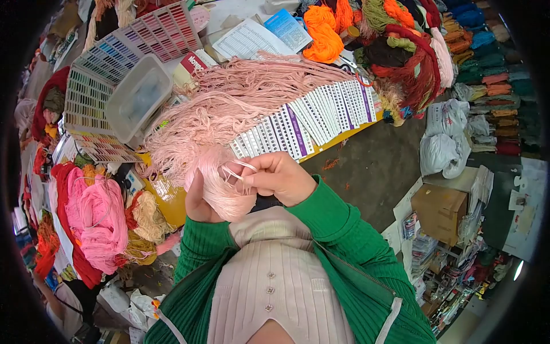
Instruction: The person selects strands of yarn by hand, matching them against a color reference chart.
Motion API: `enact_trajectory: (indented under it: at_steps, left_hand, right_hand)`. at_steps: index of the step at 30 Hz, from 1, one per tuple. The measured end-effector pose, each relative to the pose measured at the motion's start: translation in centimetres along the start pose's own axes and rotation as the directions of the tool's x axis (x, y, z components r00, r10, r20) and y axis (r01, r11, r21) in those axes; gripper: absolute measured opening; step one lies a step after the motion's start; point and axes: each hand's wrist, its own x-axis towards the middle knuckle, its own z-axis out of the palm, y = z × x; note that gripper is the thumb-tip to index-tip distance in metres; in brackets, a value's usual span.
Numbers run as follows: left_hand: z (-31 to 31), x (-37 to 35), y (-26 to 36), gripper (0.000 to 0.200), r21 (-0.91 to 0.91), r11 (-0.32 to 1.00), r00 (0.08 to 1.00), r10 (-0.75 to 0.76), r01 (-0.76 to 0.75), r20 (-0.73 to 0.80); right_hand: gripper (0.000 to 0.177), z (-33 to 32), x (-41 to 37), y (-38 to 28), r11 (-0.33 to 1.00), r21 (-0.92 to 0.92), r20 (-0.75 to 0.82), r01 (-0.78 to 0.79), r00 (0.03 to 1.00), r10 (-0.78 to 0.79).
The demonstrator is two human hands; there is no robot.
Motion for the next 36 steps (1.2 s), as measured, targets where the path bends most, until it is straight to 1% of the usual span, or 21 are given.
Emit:
enact_trajectory:
  at_steps: [2,3,5,7,9,11,12,14,15,17,19,21,22,24,28,30,31,32,33,35,36]
  left_hand:
    - [-0.3,0.0,0.3,0.057,0.028,0.999,0.999,-0.027,0.026,0.034]
    - [-0.5,0.0,0.3,0.058,0.055,0.997,0.996,-0.056,0.052,0.066]
    - [-1.0,-0.2,0.0,0.057,0.03,0.998,0.995,-0.049,0.046,0.082]
    - [-1.0,-0.3,-0.2,0.055,0.007,0.999,0.994,-0.04,0.039,0.102]
    - [-0.6,-0.3,-0.3,0.054,0.103,0.994,0.999,0.04,-0.04,0.005]
    - [-0.2,-0.1,-0.7,0.057,0.107,0.992,0.997,0.064,-0.061,-0.03]
    - [-0.1,-0.1,-0.8,0.06,0.11,0.99,0.994,0.09,-0.083,-0.065]
    - [-0.4,-0.3,-0.7,0.057,0.138,0.988,0.997,0.068,-0.062,-0.045]
    - [-0.5,-0.3,-0.6,0.054,0.167,0.985,0.999,0.049,-0.045,-0.021]
    - [-0.3,-0.1,-0.5,0.056,0.176,0.984,1.0,0.018,-0.017,-0.005]
    - [-0.2,-0.2,-0.6,0.057,0.183,0.983,1.0,-0.015,0.014,0.008]
    - [-0.3,-0.3,-0.6,0.062,0.148,0.989,0.998,0.01,-0.002,-0.058]
    - [-0.3,-0.3,-0.5,0.062,0.148,0.989,0.998,0.007,0.002,-0.06]
    - [-0.2,-0.1,-0.1,0.064,0.145,0.989,0.999,-0.022,0.017,0.038]
    - [-0.1,0.1,-0.2,0.064,0.12,0.993,0.999,-0.003,-0.002,0.045]
    - [-0.1,0.1,-0.3,0.064,0.135,0.991,1.0,-0.011,0.01,0.001]
    - [-0.1,0.2,-0.3,0.064,0.135,0.991,1.0,-0.013,0.013,0.0]
    - [-0.1,0.2,-0.4,0.064,0.184,0.983,0.999,0.005,0.002,-0.037]
    - [-0.2,0.2,-0.5,0.064,0.232,0.973,0.997,0.025,-0.007,-0.073]
    - [-0.2,0.3,-0.5,0.064,0.233,0.972,0.997,0.027,-0.01,-0.073]
    - [-0.2,0.3,-0.5,0.063,0.233,0.972,0.997,0.032,-0.014,-0.072]
  right_hand:
    - [0.012,-0.5,0.2,0.3,0.987,0.16,0.113,-0.003,0.993,-0.016]
    - [0.012,-0.5,0.1,0.3,0.987,0.162,0.112,-0.004,0.994,-0.014]
    - [0.014,-0.5,0.0,0.3,0.98,0.183,0.118,-0.079,0.991,0.058]
    - [0.015,-0.1,-0.1,0.1,0.986,0.152,0.079,-0.075,0.995,0.064]
    - [0.015,0.2,-0.1,0.1,0.99,0.123,0.039,-0.072,0.997,0.067]
    - [0.015,0.4,-0.1,0.1,0.971,0.214,-0.005,-0.109,0.994,0.113]
    - [0.015,0.7,-0.1,0.0,0.97,0.216,-0.006,-0.109,0.994,0.113]
    - [0.01,1.5,-0.1,-0.2,0.995,-0.022,-0.115,-0.095,0.989,0.092]
    - [0.01,1.6,0.1,0.1,0.995,-0.019,-0.117,-0.095,0.989,0.092]
    - [0.007,1.7,0.5,0.7,0.967,-0.253,-0.125,0.015,0.991,-0.048]
    - [0.007,2.0,0.6,0.7,0.965,-0.26,-0.12,0.033,0.991,-0.066]
    - [0.007,2.1,0.6,0.5,0.962,-0.267,-0.114,0.051,0.99,-0.084]
    - [0.006,2.3,0.6,0.3,0.966,-0.254,-0.116,0.037,0.991,-0.068]
    - [0.006,2.1,0.5,0.2,0.971,-0.239,-0.118,0.021,0.992,-0.05]
    - [0.005,1.7,0.5,0.0,0.982,-0.184,-0.117,-0.028,0.993,0.006]
    - [0.005,1.7,0.5,0.1,0.987,-0.154,-0.123,-0.048,0.992,0.03]
    - [0.005,1.7,0.6,0.1,0.974,-0.224,-0.108,0.014,0.993,-0.039]
    - [0.004,1.8,0.7,0.2,0.953,-0.293,-0.088,0.075,0.991,-0.105]
    - [0.004,1.6,0.8,0.5,0.954,-0.291,-0.089,0.075,0.99,-0.105]
    - [0.004,1.1,1.0,1.1,0.893,-0.413,-0.034,0.181,0.976,-0.214]
    - [0.004,1.1,0.9,1.0,0.893,-0.412,-0.036,0.181,0.976,-0.214]
